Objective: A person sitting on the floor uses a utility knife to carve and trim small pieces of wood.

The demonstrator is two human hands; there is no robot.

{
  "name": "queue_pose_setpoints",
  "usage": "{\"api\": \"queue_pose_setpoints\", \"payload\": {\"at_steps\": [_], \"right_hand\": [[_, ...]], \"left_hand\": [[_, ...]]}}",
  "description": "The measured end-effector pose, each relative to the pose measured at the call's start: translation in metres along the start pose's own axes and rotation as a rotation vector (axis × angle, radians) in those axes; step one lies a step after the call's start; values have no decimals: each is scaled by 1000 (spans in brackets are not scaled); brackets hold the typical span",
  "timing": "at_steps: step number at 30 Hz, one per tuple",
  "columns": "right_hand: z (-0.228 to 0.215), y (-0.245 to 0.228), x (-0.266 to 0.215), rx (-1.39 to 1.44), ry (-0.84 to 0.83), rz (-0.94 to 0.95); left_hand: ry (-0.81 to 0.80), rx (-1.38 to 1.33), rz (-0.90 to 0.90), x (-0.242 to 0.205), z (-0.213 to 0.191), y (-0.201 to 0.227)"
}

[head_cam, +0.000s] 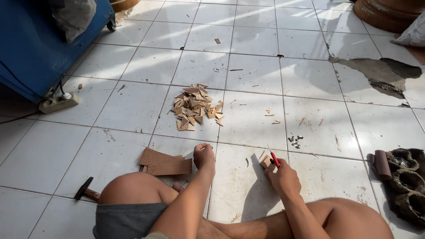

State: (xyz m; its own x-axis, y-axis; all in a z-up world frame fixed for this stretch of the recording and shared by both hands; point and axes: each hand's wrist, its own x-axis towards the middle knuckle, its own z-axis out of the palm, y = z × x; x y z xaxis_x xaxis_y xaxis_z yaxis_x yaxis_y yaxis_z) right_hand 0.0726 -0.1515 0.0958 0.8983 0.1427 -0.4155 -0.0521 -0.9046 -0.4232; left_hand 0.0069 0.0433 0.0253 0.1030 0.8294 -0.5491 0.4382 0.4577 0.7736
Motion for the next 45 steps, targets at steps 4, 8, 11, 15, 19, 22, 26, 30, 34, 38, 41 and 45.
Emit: {"api": "queue_pose_setpoints", "payload": {"at_steps": [4, 8, 11, 15, 19, 22, 26, 30, 34, 38, 41, 45], "right_hand": [[0, 3, 2, 234, 69, -27], [-18, 3, -20, 741, 86, -10], [-31, 6, -32, 940, 86, 31], [-28, 18, -20, 1025, 112, 75], [-22, 12, -8, 948, 34, 99], [4, 15, 10, 690, 102, -124], [18, -1, 3, 364, 11, -261], [43, 15, 40, 442, -33, -225], [1, -14, -10, 813, -123, -60], [10, -13, -11, 742, -180, -23], [21, -12, -14, 558, -212, -82], [39, -12, 1, 145, -220, -213]], "left_hand": [[-67, 256, 250, -19, -1, 2], [-374, 774, 772, -62, -17, 29], [-563, 1060, 978, -69, -9, 4], [-764, 1368, 1204, -108, -6, -21], [-976, 1163, 1659, -100, 0, -67], [-1035, 1196, 1555, -96, -9, -50], [-826, 1247, 1303, -49, -19, -30], [-555, 1311, 1276, -5, -27, 1], [-437, 1105, 1259, -29, -25, 11], [-630, 1132, 1440, -57, -14, 9], [-616, 1203, 1564, -48, -8, -4], [-515, 1164, 1530, -30, -5, -2]]}}
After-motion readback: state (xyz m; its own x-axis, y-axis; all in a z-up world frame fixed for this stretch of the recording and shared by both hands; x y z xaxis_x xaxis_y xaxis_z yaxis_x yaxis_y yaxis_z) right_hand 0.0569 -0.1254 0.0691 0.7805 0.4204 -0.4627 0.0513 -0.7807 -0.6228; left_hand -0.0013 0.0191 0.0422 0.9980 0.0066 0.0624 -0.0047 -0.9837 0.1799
